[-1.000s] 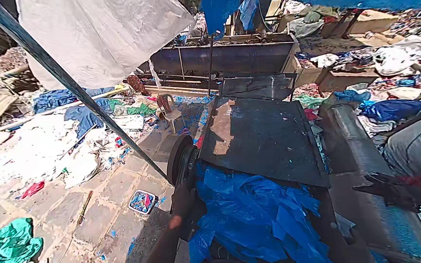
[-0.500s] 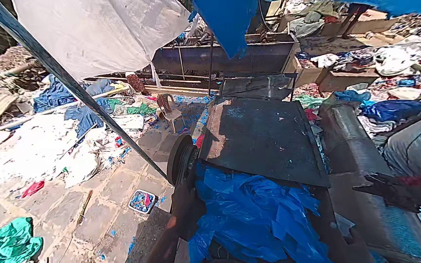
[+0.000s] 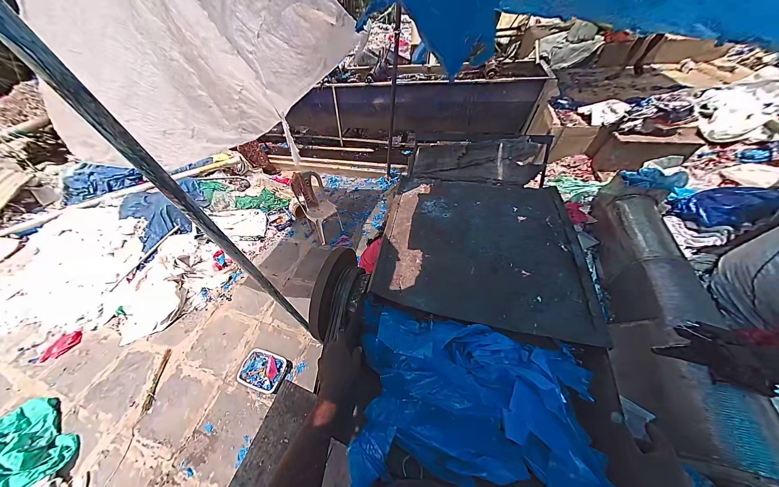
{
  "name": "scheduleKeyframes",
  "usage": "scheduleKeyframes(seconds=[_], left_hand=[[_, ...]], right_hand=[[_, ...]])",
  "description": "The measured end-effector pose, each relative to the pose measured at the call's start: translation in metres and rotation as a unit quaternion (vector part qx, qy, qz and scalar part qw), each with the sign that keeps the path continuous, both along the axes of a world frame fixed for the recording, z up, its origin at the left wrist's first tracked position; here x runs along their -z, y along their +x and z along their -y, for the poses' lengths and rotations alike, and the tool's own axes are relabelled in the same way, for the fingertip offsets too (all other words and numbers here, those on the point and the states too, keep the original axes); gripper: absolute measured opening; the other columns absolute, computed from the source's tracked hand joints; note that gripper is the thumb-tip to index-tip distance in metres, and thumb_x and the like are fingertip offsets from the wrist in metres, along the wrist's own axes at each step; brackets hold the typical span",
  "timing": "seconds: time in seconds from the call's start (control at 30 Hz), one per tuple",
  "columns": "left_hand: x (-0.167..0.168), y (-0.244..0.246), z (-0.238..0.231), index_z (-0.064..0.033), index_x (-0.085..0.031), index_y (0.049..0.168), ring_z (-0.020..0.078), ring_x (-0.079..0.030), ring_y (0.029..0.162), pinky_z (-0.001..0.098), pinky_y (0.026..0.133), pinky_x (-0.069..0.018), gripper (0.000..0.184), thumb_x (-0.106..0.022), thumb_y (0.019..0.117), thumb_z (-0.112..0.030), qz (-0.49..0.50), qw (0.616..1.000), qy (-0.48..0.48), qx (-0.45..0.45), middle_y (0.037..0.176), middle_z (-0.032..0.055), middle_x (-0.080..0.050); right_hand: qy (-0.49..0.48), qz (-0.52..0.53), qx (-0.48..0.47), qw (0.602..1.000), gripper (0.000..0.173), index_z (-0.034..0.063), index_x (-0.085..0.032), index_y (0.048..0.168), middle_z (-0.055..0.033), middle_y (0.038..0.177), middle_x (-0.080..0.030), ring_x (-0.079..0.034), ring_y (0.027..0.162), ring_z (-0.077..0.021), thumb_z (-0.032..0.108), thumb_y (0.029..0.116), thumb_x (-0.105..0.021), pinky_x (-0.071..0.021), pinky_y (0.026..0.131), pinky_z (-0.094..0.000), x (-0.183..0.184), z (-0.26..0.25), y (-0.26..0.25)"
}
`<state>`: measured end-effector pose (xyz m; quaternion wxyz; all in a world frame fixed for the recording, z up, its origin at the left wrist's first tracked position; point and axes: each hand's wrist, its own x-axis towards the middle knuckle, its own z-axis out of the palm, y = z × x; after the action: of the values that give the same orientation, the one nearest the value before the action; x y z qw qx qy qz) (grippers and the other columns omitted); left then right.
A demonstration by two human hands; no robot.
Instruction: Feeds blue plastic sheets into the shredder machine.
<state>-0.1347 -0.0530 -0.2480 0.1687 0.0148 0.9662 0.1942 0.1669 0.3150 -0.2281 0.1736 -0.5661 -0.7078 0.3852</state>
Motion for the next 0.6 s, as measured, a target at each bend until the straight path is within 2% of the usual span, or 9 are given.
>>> scheduleKeyframes(seconds=[0.17,0.3,0.43,0.6], left_hand=[[0.001,-0.001,0.000,-0.0133,-0.049,0.146,0.0315,-0.068,0.114,0.0552,0.094,-0.0552,0.060,-0.061,0.0966,-0.045,-0.003,1.000,-0.002,0.002,0.125,0.0121,-0.069],[0.011,-0.004,0.001,-0.0139,-0.050,0.143,0.0306,-0.069,0.111,0.0537,0.091,-0.0564,0.058,-0.061,0.0957,-0.045,-0.015,1.000,-0.007,-0.001,0.121,0.0112,-0.070],[0.011,-0.003,0.001,-0.0145,-0.051,0.142,0.0306,-0.069,0.112,0.0536,0.092,-0.0561,0.057,-0.061,0.0959,-0.046,-0.016,1.000,-0.008,-0.003,0.121,0.0107,-0.070],[0.012,-0.004,0.001,-0.0144,-0.051,0.143,0.0307,-0.069,0.111,0.0539,0.092,-0.0564,0.057,-0.061,0.0959,-0.046,-0.014,1.000,-0.009,-0.003,0.121,0.0113,-0.070]], right_hand=[[0.004,-0.004,-0.003,1.000,0.070,0.0025,-0.034,0.158,-0.0304,0.134,-0.060,-0.062,0.115,-0.0429,0.042,0.1038,-0.055,-0.0483,0.097,-0.0613,0.002,-0.002,0.000],[-0.013,-0.022,-0.007,1.000,0.074,0.0032,-0.030,0.160,-0.0288,0.131,-0.060,-0.063,0.109,-0.0385,0.045,0.1042,-0.054,-0.0512,0.091,-0.0580,-0.001,0.001,0.001],[-0.015,-0.025,-0.008,1.000,0.072,0.0032,-0.030,0.159,-0.0286,0.131,-0.060,-0.064,0.106,-0.0373,0.043,0.1044,-0.053,-0.0525,0.088,-0.0569,-0.003,0.003,0.001],[-0.015,-0.047,0.008,0.999,0.066,-0.0006,-0.043,0.151,-0.0243,0.124,-0.064,-0.066,0.100,-0.0335,0.039,0.1014,-0.060,-0.0541,0.084,-0.0545,-0.012,0.009,-0.001]])
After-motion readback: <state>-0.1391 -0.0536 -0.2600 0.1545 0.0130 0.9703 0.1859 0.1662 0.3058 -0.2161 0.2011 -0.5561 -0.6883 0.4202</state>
